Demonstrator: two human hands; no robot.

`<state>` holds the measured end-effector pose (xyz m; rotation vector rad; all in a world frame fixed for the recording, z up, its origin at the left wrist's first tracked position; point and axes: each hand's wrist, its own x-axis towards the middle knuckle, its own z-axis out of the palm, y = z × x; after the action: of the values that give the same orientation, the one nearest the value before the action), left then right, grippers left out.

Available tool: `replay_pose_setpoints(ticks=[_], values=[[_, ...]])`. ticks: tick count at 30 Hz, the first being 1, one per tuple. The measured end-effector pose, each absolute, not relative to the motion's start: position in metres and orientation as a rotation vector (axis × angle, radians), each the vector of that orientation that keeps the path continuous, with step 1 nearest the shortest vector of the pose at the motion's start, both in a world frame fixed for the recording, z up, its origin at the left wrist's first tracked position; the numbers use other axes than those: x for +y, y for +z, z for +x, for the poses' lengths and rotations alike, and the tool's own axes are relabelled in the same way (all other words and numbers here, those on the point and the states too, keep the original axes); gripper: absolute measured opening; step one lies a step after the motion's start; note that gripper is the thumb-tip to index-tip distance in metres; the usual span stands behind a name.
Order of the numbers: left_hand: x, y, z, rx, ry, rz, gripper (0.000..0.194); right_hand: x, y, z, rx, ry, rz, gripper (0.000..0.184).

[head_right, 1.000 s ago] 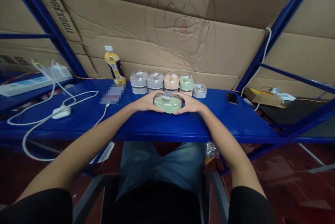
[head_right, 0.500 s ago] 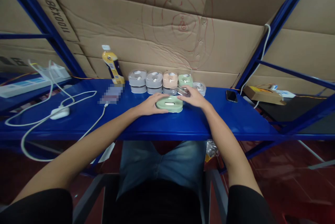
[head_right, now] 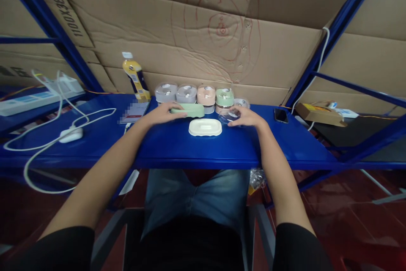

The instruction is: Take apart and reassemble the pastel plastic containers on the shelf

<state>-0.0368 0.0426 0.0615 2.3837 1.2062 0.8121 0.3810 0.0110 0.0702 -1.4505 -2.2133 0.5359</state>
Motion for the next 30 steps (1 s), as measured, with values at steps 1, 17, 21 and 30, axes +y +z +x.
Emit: replay_pose_setpoints(ticks=[1,17,21,30], values=[[0.044,0.064,-0.042,1.259,0.748,2.379,0.055,0.011,0.07,0.382,-2.216,0.538,-1.467,0.084],[0.026,0.057,-0.015,0.975,0.924,2.423,0.063,0.005,0.072,0.365,-2.046,0.347,-1.292,0.087],[0.017,0.037,0.017,0.835,0.953,2.406,0.09,-0.001,0.072,0.342,-2.103,0.301,-1.098,0.083],[0.016,0.017,0.036,0.828,0.916,2.367,0.125,-0.001,0.052,0.294,-2.387,0.234,-1.007,0.094]])
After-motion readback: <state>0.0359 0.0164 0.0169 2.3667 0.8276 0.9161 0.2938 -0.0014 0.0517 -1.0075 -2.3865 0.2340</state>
